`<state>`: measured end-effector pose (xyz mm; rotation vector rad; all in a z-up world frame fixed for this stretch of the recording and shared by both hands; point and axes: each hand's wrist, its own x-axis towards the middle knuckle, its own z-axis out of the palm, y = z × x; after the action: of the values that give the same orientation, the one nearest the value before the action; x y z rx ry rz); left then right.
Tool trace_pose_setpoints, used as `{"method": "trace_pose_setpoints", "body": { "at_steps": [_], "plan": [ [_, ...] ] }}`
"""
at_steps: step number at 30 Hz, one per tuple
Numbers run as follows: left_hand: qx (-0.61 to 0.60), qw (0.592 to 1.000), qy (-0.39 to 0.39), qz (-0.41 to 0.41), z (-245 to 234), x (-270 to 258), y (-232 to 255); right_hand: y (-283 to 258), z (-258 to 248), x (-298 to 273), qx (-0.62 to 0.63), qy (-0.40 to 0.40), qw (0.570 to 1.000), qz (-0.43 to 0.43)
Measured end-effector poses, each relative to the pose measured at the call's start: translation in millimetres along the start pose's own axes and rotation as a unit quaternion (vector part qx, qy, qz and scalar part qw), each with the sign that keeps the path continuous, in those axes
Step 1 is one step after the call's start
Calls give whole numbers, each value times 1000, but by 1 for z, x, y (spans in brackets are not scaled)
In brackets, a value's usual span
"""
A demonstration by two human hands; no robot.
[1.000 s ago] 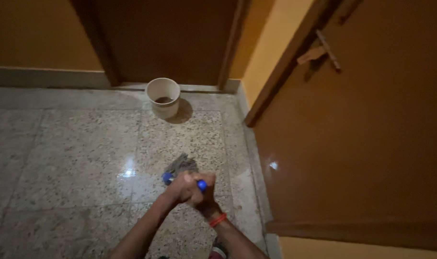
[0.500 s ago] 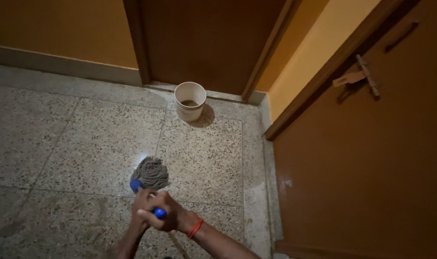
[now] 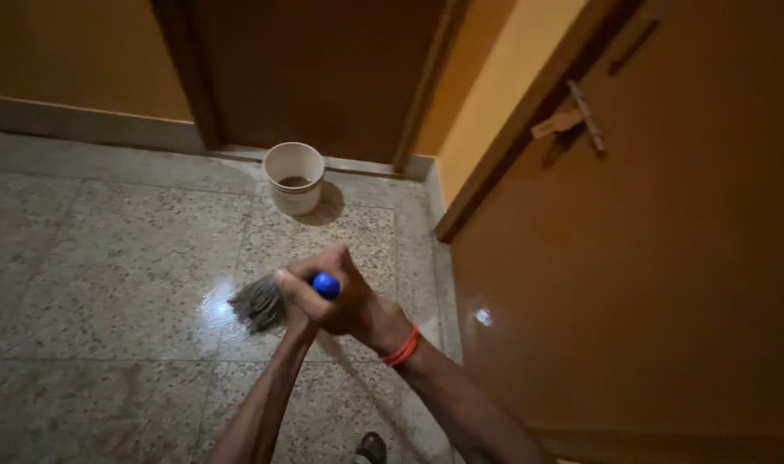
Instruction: The person mops the floor in a hallway using a mop and a bucket of water, moving the mop back and forth across the tiled surface.
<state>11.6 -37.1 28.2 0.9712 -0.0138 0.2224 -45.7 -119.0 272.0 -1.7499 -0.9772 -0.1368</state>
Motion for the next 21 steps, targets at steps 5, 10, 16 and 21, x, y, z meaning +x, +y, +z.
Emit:
{"method": "trace_pose_setpoints", "body": {
  "at_steps": [5, 10, 16, 21],
  "plan": [
    [-113, 986, -126, -6, 89, 13, -2, -45, -57, -4, -60, 92, 994, 18],
    [-80, 966, -245, -32, 126, -10, -9, -68, -70, -29, -165, 282, 943, 56],
    [-21, 944, -323, -61, 139, -64, -29, -49, -66, -76, -268, 322, 906, 56],
    [35, 933, -354, -46, 175, -67, -102, 2, -90, -119, -277, 349, 890, 98]
  ]
}}
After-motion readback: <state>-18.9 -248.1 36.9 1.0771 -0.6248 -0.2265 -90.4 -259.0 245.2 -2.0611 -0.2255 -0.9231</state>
